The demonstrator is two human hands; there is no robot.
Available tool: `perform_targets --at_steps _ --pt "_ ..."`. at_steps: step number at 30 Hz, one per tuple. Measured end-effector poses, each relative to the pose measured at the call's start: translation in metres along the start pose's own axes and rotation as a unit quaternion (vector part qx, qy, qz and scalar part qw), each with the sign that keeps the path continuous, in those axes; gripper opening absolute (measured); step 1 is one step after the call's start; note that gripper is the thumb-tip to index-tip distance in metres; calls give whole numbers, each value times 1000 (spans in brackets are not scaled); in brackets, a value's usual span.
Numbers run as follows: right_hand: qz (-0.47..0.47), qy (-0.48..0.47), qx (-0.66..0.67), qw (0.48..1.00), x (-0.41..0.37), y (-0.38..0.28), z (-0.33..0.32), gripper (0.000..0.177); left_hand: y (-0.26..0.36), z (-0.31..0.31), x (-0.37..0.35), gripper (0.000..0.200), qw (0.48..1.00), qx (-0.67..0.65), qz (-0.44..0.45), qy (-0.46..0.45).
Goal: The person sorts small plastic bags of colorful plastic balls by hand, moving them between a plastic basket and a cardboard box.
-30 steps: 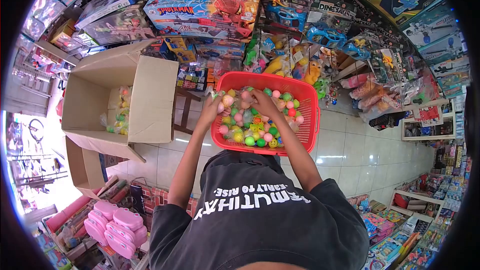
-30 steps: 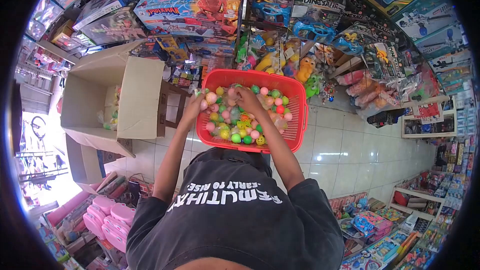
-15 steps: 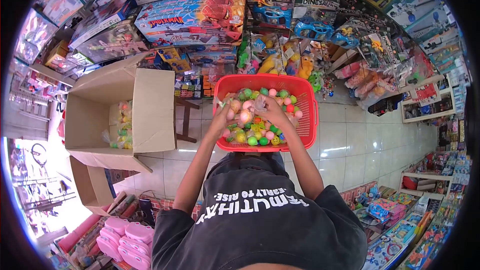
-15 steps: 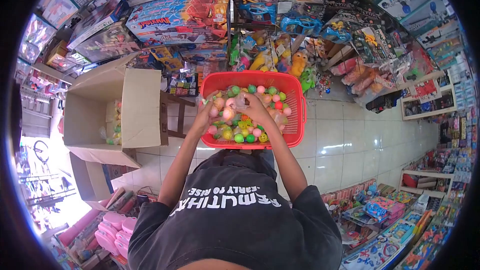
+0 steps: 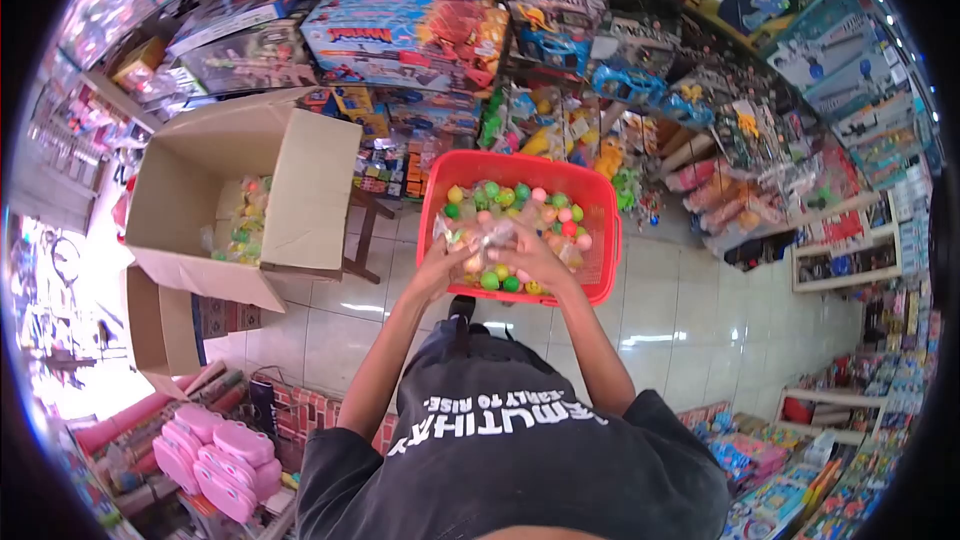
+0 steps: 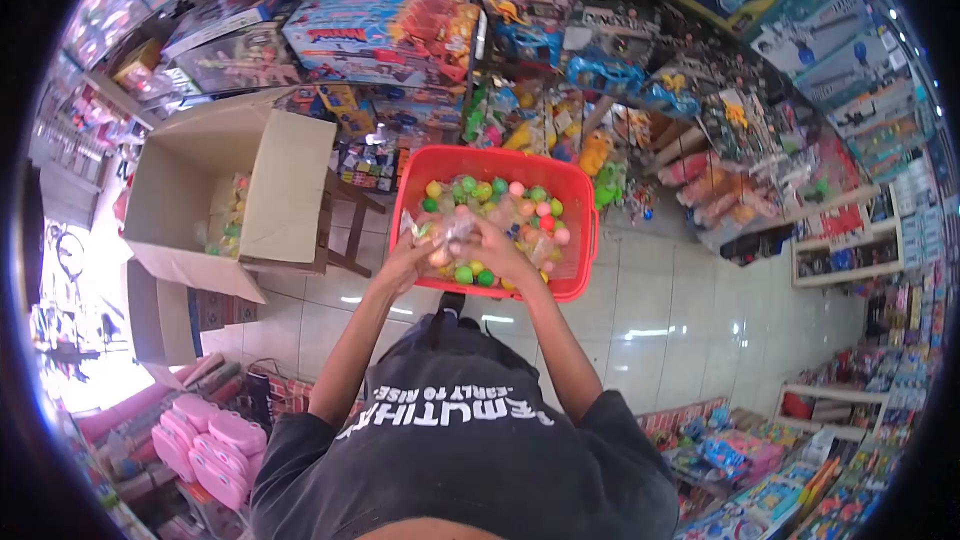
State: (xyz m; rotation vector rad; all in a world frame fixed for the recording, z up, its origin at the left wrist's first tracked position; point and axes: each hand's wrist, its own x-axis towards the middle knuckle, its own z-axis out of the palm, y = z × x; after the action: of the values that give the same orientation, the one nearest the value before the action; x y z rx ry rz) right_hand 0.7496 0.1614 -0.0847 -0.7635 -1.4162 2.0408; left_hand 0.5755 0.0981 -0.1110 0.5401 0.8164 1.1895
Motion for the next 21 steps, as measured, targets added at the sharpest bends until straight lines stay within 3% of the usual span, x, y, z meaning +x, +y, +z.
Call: perform_targets --at_steps 4,7,14,17,21 --pt "2 -68 -60 996 -12 3 6 42 -10 2 -34 36 999 -11 5 32" --pt "-80 -74 -296 949 -18 6 17 35 -18 9 -63 31 997 -43 12 66" --pt "-111 -188 -295 930 -18 15 72 23 -33 -7 -130 32 988 -59 43 134" --pt "-16 -238 -206 949 -9 21 98 20 -23 -14 -160 32 980 -44 69 181" --pt "-27 -282 -241 928 0 7 141 15 1 -27 -204 34 965 -12 101 241"
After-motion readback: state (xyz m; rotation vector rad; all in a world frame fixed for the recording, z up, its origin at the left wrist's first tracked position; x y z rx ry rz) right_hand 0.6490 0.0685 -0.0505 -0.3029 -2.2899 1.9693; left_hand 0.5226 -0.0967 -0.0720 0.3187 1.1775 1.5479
